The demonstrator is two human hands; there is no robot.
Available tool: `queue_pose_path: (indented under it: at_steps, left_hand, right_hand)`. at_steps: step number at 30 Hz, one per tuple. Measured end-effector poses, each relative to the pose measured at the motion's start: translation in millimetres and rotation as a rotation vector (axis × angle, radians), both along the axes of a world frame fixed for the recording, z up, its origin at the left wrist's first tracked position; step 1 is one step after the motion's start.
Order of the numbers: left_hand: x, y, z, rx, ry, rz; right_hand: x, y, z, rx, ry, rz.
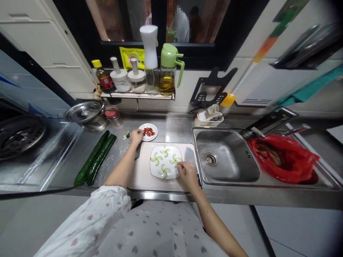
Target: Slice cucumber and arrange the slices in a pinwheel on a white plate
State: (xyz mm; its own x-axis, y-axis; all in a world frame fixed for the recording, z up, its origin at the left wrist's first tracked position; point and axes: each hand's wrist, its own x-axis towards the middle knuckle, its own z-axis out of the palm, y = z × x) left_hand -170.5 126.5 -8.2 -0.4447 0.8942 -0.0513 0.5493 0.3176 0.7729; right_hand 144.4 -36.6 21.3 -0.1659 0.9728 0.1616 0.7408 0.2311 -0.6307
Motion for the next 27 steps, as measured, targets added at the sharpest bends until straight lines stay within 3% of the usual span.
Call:
queue_pose_path:
  at_steps: [3,11,17,23,27]
  left_hand:
    - [9.0,-6.3,-2.7,0.131,-0.334,0.059]
    - [43.8,-34.0,10.0,0.16,-0.582,-0.041]
    - [68.5,-58.4,26.0,0.159,-0.487,-0.301]
    - [79.1,-69.7,35.3,0.191,-0.301,-0.498]
    - [82.7,-72.6,34.1,0.235,-0.285,-0.525]
  right_hand:
    - [-1.9,2.6,0.1,0.017,0.016,0.015]
    - [-17.2,31.6,25.4,0.03,0.079,0.061]
    - [-31.8,67.2,44.4,0.034,0.105,0.111]
    - [-44.3,92.1,41.9,0.017,0.101,0.177]
    - [-48.5,98.8,38.5,0.026,0.079,0.231]
